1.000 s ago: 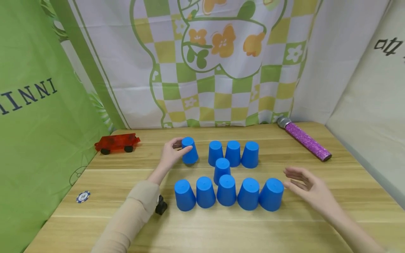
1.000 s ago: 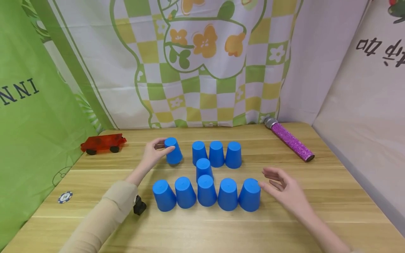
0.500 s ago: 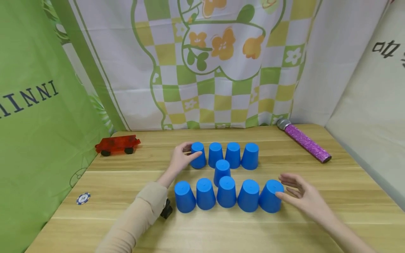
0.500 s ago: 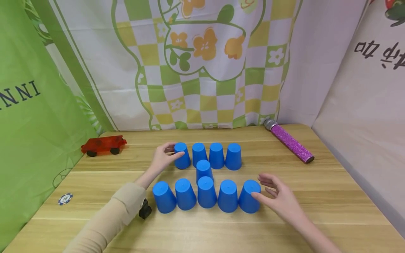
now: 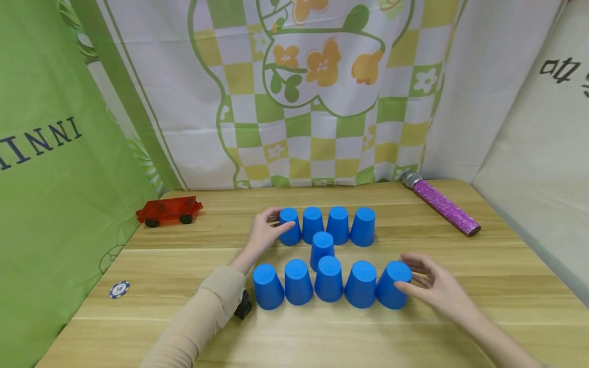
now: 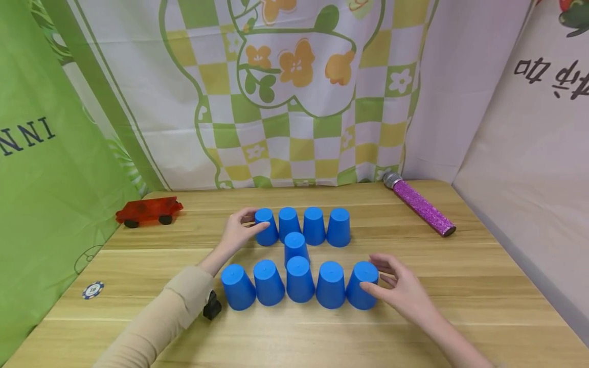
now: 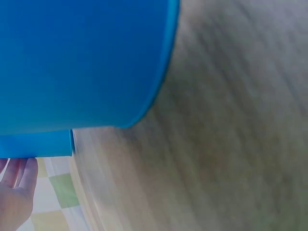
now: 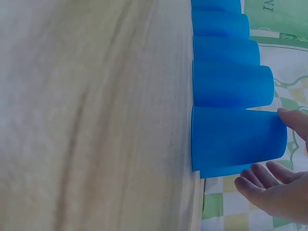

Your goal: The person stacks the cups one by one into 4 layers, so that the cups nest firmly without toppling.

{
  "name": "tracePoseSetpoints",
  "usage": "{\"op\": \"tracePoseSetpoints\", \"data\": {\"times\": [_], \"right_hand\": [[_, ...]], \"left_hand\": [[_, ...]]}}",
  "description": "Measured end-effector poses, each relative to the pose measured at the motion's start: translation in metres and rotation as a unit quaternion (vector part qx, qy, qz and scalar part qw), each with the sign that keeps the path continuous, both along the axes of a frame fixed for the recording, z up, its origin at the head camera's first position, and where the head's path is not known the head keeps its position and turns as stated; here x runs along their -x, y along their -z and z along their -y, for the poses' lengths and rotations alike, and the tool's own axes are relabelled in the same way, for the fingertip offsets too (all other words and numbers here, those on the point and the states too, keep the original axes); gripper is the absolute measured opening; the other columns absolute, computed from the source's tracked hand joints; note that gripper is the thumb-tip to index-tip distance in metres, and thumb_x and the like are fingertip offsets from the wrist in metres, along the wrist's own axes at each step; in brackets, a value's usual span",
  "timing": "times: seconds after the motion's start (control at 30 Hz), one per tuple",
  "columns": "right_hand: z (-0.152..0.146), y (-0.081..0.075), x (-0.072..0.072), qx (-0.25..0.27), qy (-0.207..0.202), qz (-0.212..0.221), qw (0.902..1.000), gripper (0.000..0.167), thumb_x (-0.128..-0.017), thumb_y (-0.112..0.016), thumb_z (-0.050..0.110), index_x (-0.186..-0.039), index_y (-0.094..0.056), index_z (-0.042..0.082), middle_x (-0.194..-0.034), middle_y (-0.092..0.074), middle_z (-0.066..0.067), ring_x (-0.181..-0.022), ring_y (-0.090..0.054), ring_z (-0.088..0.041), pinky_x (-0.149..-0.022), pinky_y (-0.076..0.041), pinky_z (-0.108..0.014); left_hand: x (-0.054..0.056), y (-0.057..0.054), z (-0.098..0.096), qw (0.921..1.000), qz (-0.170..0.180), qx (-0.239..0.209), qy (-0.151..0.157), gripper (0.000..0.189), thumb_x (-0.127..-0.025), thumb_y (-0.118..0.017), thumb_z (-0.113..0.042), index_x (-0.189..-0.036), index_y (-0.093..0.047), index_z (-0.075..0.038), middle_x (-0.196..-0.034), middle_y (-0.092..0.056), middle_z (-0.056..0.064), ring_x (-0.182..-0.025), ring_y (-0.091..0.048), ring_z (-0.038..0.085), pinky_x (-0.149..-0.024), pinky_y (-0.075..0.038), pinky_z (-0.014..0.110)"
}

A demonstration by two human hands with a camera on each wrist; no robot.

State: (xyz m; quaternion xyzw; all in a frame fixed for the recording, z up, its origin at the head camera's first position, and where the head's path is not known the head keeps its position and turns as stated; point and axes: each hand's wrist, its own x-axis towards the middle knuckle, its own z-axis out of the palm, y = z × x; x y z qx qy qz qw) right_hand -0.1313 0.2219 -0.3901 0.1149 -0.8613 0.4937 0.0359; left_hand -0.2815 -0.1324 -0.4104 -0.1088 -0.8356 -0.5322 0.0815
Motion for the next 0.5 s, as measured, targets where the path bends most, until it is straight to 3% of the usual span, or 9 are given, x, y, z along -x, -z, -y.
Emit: {"op": "tracePoseSetpoints", "data": {"times": [0.5], "right_hand": [[-0.0014, 0.0009, -0.0016, -0.020, 0.003, 0.016, 0.9997, 0.053, -0.082, -0.073, 0.017, -0.125, -0.049, -0.006, -0.120, -0.057, -0.024, -0.096, -0.047, 0.020, -0.084, -0.047, -0.008]], "left_hand": [[-0.0009, 0.0010, 0.0041, 0.9997, 0.010, 0.022, 0.002, 0.047, -0.081, -0.074, -0.025, -0.121, -0.059, -0.007, -0.116, -0.065, 0.014, -0.108, -0.061, 0.029, -0.092, -0.052, 0.043]]}}
